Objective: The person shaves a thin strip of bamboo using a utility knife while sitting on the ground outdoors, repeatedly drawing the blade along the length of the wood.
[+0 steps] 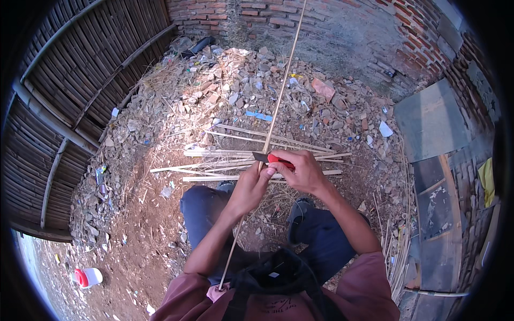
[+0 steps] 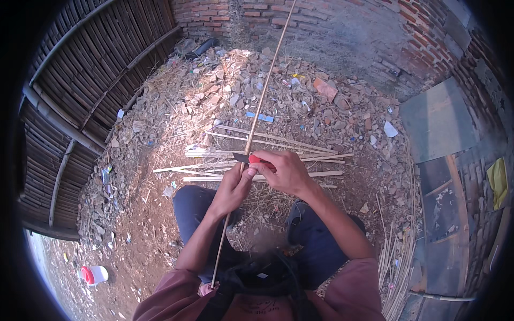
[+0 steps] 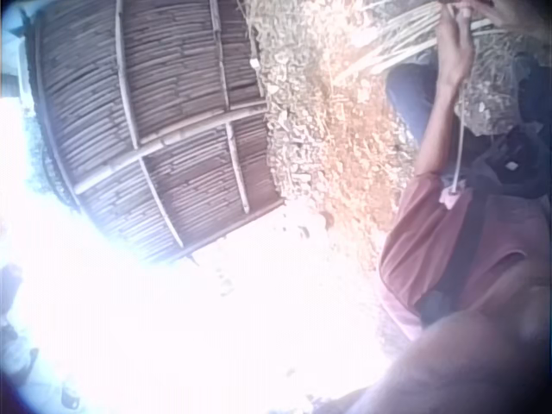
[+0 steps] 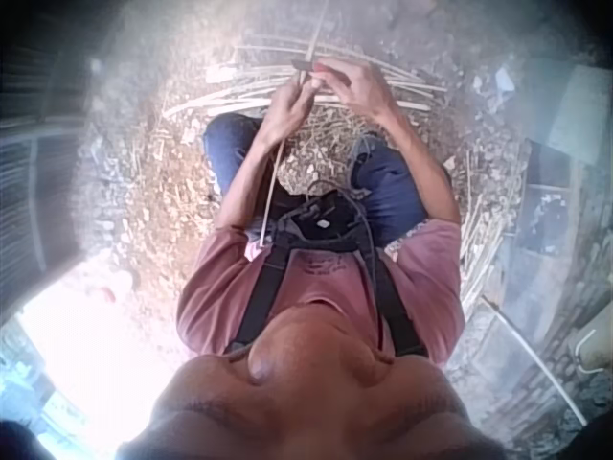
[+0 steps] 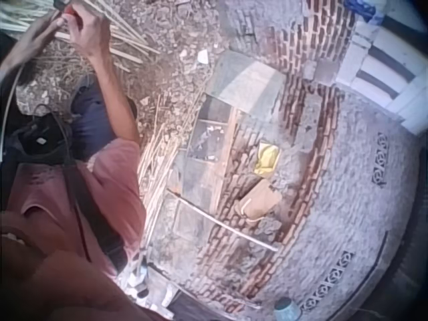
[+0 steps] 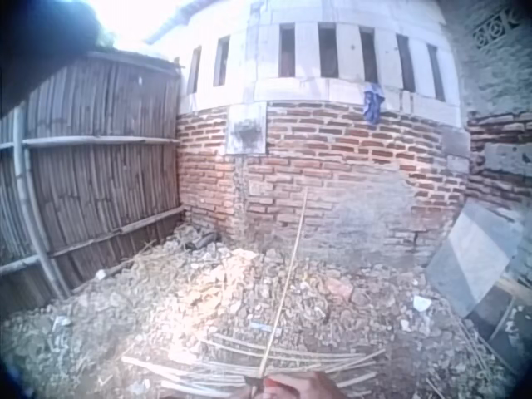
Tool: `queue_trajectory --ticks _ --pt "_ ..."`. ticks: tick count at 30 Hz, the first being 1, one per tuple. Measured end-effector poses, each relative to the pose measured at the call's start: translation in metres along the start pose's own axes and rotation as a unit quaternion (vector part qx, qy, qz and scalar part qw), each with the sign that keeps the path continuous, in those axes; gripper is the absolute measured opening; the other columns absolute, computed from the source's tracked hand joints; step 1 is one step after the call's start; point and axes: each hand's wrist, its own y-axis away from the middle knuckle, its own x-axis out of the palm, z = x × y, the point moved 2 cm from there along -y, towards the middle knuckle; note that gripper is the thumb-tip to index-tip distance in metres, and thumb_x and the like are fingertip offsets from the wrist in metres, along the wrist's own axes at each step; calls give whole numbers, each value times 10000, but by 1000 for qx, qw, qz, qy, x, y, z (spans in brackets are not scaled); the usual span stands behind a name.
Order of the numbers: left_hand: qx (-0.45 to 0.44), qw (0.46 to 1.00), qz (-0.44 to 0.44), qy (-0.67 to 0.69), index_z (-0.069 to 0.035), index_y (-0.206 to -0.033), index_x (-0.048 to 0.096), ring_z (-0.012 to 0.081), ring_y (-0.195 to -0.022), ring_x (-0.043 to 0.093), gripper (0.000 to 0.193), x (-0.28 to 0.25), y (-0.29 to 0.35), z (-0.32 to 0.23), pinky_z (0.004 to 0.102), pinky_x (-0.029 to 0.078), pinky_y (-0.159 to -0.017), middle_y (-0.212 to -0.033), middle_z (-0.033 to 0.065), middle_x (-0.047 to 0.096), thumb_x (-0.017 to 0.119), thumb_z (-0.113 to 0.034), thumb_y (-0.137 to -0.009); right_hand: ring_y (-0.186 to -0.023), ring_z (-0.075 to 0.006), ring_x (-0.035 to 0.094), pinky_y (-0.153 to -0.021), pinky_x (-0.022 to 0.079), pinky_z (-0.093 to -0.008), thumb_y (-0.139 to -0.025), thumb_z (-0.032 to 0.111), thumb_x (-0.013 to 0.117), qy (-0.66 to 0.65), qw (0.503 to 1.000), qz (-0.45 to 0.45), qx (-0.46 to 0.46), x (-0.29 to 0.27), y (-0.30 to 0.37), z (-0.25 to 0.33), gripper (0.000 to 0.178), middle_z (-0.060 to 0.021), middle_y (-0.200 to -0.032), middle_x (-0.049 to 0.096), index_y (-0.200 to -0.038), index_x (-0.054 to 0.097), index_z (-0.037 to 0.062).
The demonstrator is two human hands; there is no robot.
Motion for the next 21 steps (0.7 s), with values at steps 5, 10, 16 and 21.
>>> queue_trajectory --ticks 5,10,16,21 --pt "15 999 14 29 -34 -1155 554 9 -616 368 270 1 0 -2 235 338 -529 -704 -88 423 524 -302 -1134 -693 -286 739 -626 563 -373 -963 247 728 -33 999 2 -11 -1 0 -4 237 -129 -881 769 -1112 757 64" --pt "23 1000 -13 -17 -15 -1129 575 50 -613 394 301 -1 1 2 279 367 -546 -679 -39 456 531 -312 -1130 -738 -315 751 -642 579 -387 -952 233 728 31 999 -21 -13 3 0 4 227 -127 -909 775 -1124 756 88" --pt "33 995 -46 -82 13 -1090 593 135 -613 423 319 -2 -2 -4 367 406 -581 -653 77 494 547 -301 -1118 -796 -324 760 -664 593 -408 -963 217 705 61 997 -38 -11 7 2 7 216 -118 -961 776 -1135 729 89" --pt "30 993 -68 -89 30 -1117 613 327 -544 533 313 -2 -6 -5 448 426 -571 -648 198 567 595 -281 -1086 -813 -320 763 -677 600 -414 -974 194 685 64 997 -51 13 9 2 14 209 -111 -971 774 -1145 706 76"
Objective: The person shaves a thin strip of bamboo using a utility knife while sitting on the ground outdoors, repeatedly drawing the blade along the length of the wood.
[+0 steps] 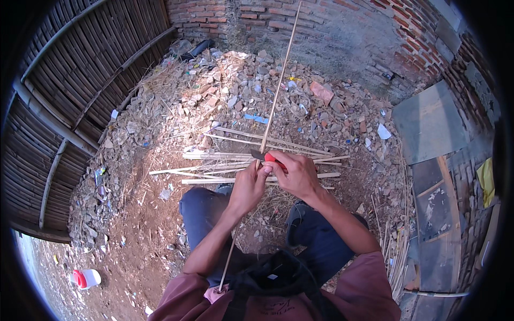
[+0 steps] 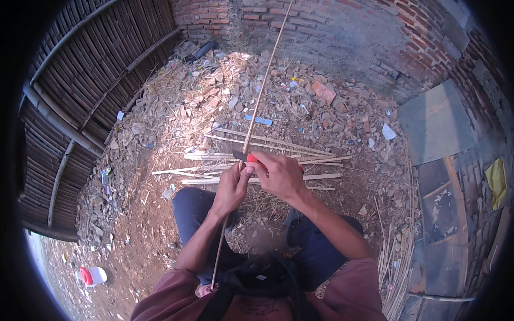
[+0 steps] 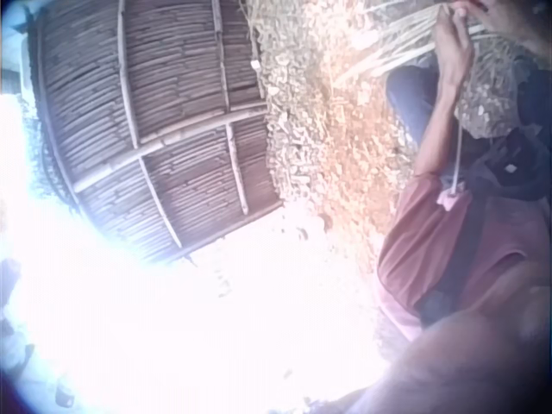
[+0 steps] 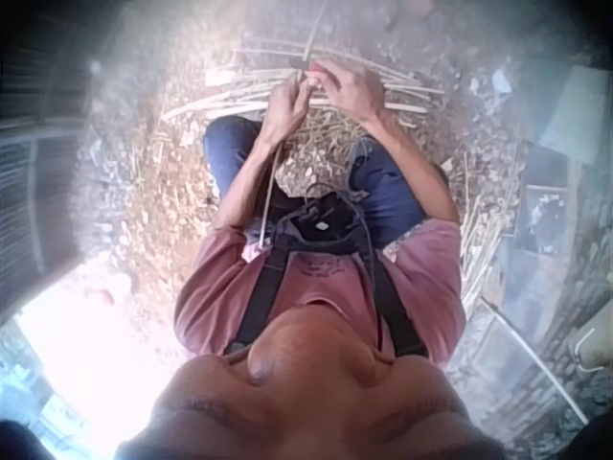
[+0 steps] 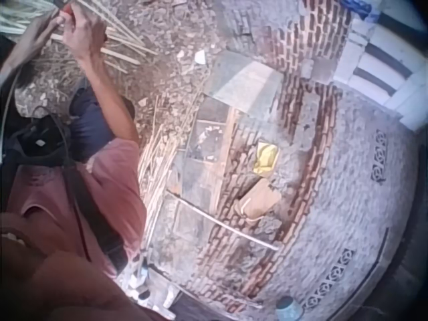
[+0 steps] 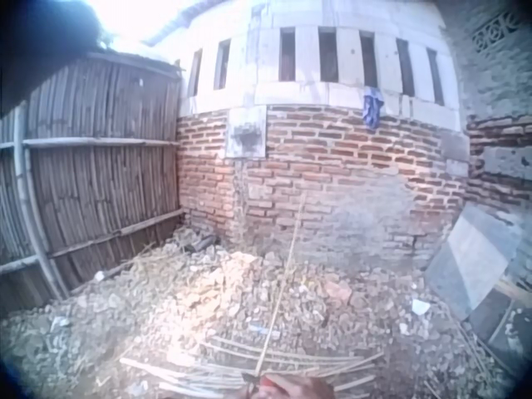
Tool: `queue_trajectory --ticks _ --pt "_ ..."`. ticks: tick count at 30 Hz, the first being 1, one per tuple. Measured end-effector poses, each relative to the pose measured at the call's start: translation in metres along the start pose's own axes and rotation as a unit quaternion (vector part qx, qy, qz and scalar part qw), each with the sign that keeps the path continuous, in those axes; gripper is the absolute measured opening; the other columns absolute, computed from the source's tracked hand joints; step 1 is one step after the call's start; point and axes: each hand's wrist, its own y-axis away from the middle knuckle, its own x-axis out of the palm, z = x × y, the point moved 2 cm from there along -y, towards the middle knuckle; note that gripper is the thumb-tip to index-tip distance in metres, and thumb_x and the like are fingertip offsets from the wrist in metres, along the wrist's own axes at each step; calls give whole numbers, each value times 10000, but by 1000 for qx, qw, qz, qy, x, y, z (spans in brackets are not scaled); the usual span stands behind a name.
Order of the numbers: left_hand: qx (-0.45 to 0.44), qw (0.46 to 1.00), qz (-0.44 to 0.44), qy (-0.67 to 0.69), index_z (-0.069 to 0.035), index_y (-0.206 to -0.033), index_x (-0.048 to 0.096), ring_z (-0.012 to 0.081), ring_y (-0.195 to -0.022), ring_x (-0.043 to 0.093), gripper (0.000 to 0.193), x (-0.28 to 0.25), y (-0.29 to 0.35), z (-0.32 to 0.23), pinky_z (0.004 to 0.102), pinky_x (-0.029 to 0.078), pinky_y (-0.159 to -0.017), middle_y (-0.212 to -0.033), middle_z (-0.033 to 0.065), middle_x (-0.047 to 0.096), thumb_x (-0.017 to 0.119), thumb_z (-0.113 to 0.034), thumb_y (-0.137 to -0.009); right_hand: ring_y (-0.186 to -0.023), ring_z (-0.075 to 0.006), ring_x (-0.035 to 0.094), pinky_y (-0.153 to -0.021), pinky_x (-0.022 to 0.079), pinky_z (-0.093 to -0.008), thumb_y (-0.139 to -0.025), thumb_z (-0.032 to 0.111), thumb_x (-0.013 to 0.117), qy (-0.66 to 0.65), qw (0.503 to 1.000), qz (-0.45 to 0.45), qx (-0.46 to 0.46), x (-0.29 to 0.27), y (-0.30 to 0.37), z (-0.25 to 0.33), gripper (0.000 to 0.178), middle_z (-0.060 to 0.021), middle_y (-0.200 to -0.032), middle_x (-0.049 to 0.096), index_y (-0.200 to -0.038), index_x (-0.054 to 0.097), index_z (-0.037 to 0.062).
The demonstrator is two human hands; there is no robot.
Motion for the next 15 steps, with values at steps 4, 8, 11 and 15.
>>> queue_trajectory --ticks 4,8,11,15 --pt "-10 1000 -6 -13 35 -1076 628 316 -531 526 332 1 -1 6 445 426 -562 -635 207 553 600 -295 -1083 -806 -318 763 -669 598 -420 -980 189 676 5 1000 -12 25 2 1 5 207 -110 -973 776 -1146 700 67" --pt "-24 1000 -12 -7 35 -1055 636 318 -520 519 341 3 -1 7 443 426 -551 -630 208 550 598 -303 -1084 -756 -319 750 -625 580 -425 -988 202 667 37 998 -50 19 6 4 4 217 -110 -944 769 -1163 688 74" --pt "-12 1000 -24 -4 26 -952 609 94 -620 364 372 2 0 1 362 346 -534 -615 48 425 575 -310 -1108 -701 -323 731 -587 564 -431 -990 207 665 47 997 -53 9 7 4 8 214 -108 -900 755 -1167 676 88" --pt "-15 1000 -26 2 29 -943 613 90 -613 356 388 2 -1 -4 361 339 -525 -604 39 416 579 -321 -1106 -671 -327 718 -568 556 -434 -993 207 664 61 996 -57 21 8 5 7 195 -105 -855 739 -1154 667 98"
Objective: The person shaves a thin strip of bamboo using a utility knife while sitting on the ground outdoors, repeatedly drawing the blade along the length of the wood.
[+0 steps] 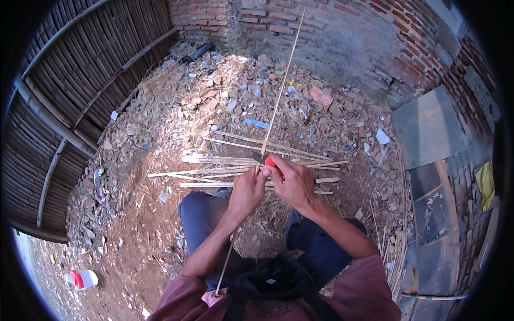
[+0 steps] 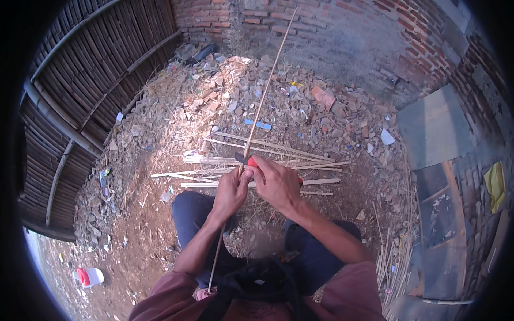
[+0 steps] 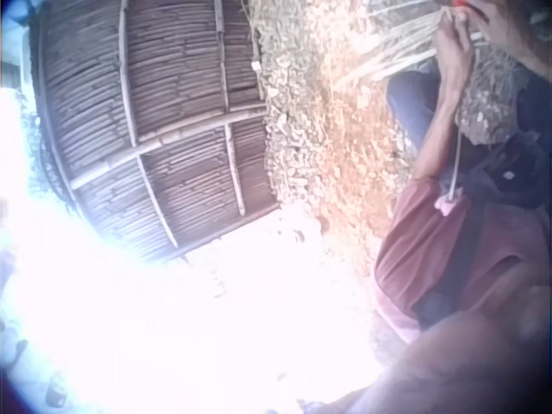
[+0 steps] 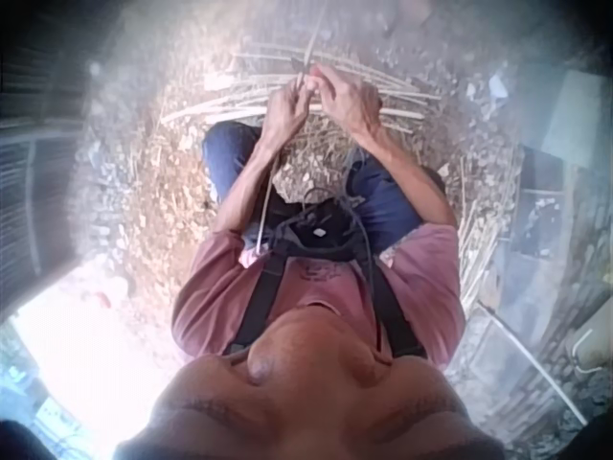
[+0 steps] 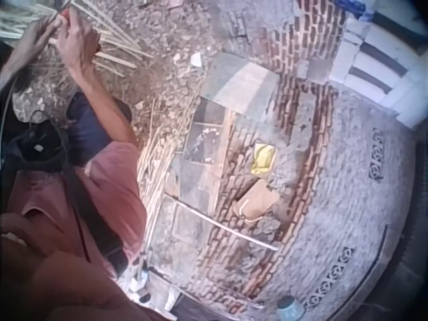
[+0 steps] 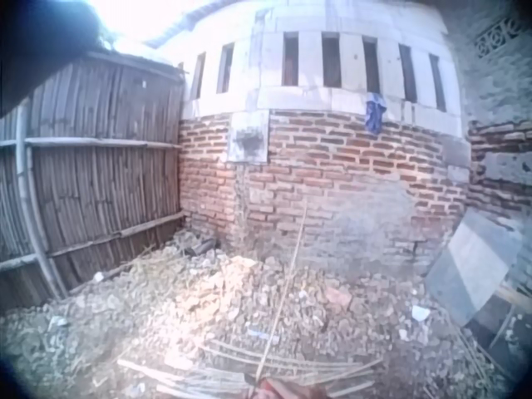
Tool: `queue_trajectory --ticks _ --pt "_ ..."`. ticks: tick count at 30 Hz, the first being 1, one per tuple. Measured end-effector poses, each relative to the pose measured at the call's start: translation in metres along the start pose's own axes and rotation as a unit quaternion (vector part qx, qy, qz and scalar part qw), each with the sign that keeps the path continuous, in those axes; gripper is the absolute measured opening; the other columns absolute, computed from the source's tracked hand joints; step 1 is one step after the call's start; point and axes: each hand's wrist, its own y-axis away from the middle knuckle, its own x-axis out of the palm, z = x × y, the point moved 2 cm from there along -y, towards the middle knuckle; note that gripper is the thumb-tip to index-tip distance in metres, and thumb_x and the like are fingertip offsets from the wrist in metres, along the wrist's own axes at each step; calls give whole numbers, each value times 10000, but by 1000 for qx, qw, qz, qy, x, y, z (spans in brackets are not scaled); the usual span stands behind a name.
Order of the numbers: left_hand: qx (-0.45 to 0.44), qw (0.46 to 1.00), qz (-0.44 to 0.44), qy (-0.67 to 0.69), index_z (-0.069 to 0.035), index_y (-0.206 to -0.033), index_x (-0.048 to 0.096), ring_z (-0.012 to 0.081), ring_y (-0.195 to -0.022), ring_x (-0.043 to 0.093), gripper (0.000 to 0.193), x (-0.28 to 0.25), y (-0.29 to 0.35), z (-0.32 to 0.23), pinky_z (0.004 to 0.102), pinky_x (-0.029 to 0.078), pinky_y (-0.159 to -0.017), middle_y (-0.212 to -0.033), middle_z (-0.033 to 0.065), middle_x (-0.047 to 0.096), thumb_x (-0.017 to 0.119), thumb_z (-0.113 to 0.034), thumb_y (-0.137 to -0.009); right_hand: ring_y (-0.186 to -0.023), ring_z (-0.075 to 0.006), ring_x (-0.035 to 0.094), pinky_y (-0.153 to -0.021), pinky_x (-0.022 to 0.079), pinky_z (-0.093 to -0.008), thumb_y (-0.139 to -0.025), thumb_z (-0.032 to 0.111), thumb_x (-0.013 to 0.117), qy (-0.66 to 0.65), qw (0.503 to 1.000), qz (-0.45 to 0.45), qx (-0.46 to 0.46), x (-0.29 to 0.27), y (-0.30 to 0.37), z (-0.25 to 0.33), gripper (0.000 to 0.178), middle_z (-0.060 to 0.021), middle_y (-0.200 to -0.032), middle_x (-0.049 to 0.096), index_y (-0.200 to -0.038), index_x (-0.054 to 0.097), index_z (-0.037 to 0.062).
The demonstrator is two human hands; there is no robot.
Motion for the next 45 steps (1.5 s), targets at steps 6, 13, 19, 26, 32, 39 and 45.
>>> queue_trajectory --ticks 6,13,19,26,32,39,45 --pt "-9 1000 6 12 33 -914 612 88 -611 353 428 2 -3 1 366 326 -514 -607 32 420 585 -350 -1103 -677 -335 723 -570 552 -440 -1000 212 661 -5 1000 14 15 -2 0 -1 203 -112 -860 748 -1158 663 86" --pt "-63 997 43 10 -11 -800 554 81 -624 334 505 12 0 10 347 317 -525 -625 -17 394 547 -407 -1115 -747 -338 749 -656 570 -435 -1032 261 652 -7 996 -12 93 -19 -27 -15 235 -151 -877 761 -1136 701 56" --pt "-66 993 40 86 -68 -957 553 39 -588 365 426 -1 -3 25 268 303 -520 -665 -68 414 463 -443 -1138 -736 -291 743 -670 544 -381 -1032 322 673 -139 985 14 101 -35 -31 -27 320 -151 -823 738 -1117 688 14" --pt "-110 948 107 280 -107 -1130 528 35 -545 281 344 -5 0 9 234 239 -490 -667 -82 323 402 -425 -1158 -796 -260 752 -700 551 -367 -1033 311 673 -149 980 116 67 -26 -16 -35 300 -159 -874 739 -1120 672 24" --pt "-74 937 169 297 -92 -1220 516 29 -579 297 354 -4 3 9 226 255 -504 -730 -75 365 398 -420 -1158 -796 -303 760 -695 585 -382 -1014 286 691 -110 987 113 -2 -21 -12 -23 251 -115 -922 773 -1145 699 72" --pt "-22 978 133 158 -45 -1256 513 30 -624 382 271 -2 2 8 235 333 -525 -763 -68 428 503 -289 -1140 -757 -306 752 -655 577 -402 -995 317 702 -78 991 105 -34 -17 -11 -23 257 -108 -907 774 -1127 719 97" --pt "-34 989 118 87 -10 -1226 545 58 -623 448 267 -5 2 6 286 379 -536 -733 -13 501 540 -258 -1126 -728 -327 733 -629 557 -427 -1004 344 686 -68 990 120 -36 -16 -9 -25 276 -114 -893 765 -1135 723 104"
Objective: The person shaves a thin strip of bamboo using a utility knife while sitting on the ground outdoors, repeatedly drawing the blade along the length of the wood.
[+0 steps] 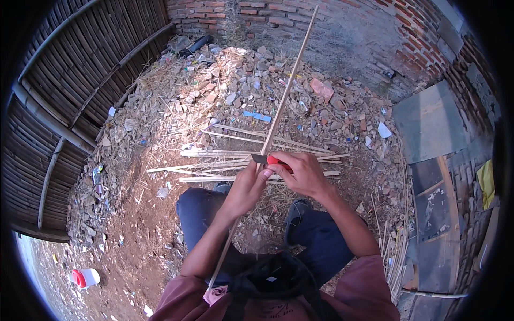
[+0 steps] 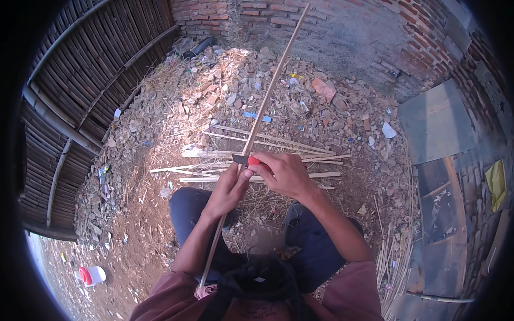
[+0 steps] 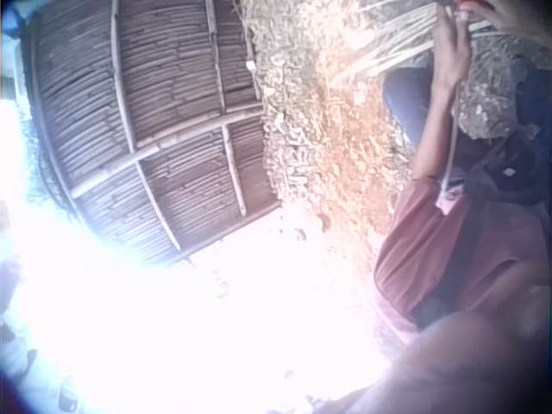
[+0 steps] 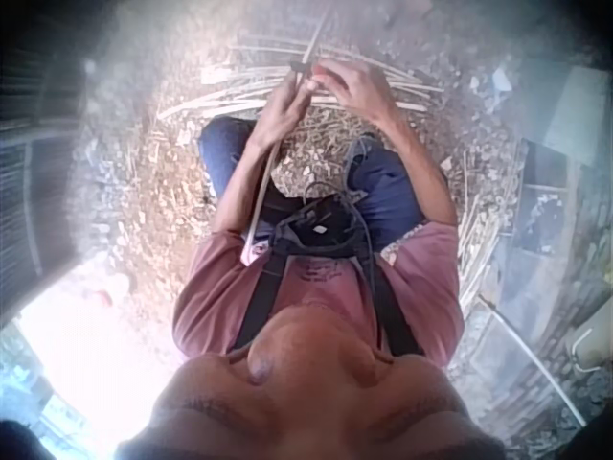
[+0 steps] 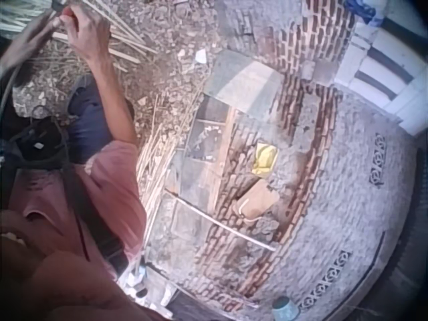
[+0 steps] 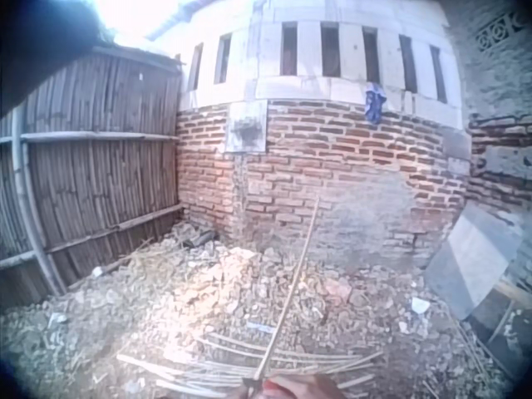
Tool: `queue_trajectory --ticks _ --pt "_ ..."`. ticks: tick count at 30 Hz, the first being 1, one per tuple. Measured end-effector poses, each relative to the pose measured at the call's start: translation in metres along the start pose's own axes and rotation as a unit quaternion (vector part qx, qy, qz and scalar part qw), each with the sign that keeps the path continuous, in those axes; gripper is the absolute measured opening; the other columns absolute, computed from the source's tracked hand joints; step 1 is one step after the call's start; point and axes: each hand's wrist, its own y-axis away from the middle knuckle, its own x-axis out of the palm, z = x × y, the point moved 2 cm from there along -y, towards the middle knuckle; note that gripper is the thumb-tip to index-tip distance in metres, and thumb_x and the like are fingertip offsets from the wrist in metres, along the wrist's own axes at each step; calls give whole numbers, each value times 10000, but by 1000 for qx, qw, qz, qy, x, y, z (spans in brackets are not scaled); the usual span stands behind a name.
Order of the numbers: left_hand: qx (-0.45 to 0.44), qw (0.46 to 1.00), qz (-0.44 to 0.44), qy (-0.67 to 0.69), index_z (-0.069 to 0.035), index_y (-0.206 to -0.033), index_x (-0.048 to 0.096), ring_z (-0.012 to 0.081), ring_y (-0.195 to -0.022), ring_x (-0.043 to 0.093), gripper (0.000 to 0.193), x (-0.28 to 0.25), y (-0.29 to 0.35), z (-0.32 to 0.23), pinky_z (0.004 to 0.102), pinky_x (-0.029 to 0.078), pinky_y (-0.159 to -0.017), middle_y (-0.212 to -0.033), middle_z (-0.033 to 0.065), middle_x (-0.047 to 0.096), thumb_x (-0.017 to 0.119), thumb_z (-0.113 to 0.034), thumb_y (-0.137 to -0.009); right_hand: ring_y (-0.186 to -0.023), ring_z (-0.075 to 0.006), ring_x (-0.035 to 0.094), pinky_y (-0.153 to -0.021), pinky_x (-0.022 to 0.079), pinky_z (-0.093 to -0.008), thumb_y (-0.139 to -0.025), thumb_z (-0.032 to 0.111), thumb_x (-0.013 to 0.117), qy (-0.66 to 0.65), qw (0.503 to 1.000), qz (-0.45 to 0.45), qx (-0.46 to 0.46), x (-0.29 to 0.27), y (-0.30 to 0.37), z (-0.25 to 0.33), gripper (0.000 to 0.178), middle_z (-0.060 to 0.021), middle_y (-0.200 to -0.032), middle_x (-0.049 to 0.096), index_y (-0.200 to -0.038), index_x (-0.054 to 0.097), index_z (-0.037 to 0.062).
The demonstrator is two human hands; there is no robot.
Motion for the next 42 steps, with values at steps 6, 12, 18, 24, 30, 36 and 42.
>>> queue_trajectory --ticks 6,12,18,24,30,36,42 --pt "85 991 -64 -79 28 -1149 565 182 -600 508 334 2 1 -6 393 431 -573 -677 108 573 595 -300 -1096 -753 -329 745 -645 569 -431 -995 342 692 7 1000 11 5 3 -1 4 280 -107 -905 772 -1147 728 110" --pt "45 991 -80 -96 43 -1110 574 228 -600 534 348 2 1 -3 412 442 -596 -666 166 567 577 -306 -1102 -774 -330 752 -655 583 -436 -996 323 680 38 999 -29 12 7 -1 14 253 -100 -931 781 -1133 726 116" --pt "33 991 -80 -103 34 -1152 578 521 -778 650 308 2 -2 3 518 479 -651 -774 289 640 573 -268 -1093 -750 -321 749 -627 576 -450 -998 268 663 47 997 -54 27 15 2 15 190 -88 -883 771 -1095 709 112" --pt "35 988 -89 -125 38 -1057 618 527 -765 640 300 1 -2 2 522 472 -634 -740 295 618 580 -258 -1087 -730 -310 750 -590 572 -425 -988 229 669 84 992 -87 21 21 5 20 160 -92 -868 766 -1079 704 102" --pt "11 990 -87 -112 41 -966 619 317 -626 514 370 8 -3 2 446 427 -586 -669 182 550 573 -302 -1098 -718 -310 750 -566 566 -435 -1014 277 664 136 983 -96 80 15 3 24 213 -80 -877 769 -1103 697 86" --pt "6 998 -62 -30 -21 -953 587 56 -631 367 408 8 -4 13 302 326 -538 -668 -35 413 512 -379 -1132 -799 -297 767 -687 570 -398 -1045 317 649 12 984 -122 125 -7 -11 11 284 -150 -943 777 -1137 700 54" --pt "-92 980 -24 173 -64 -1022 554 79 -602 341 399 -3 2 8 288 313 -556 -696 -41 394 423 -419 -1148 -867 -309 757 -751 564 -400 -1033 321 676 -63 982 -107 141 -21 1 -17 335 -180 -966 756 -1190 664 25"
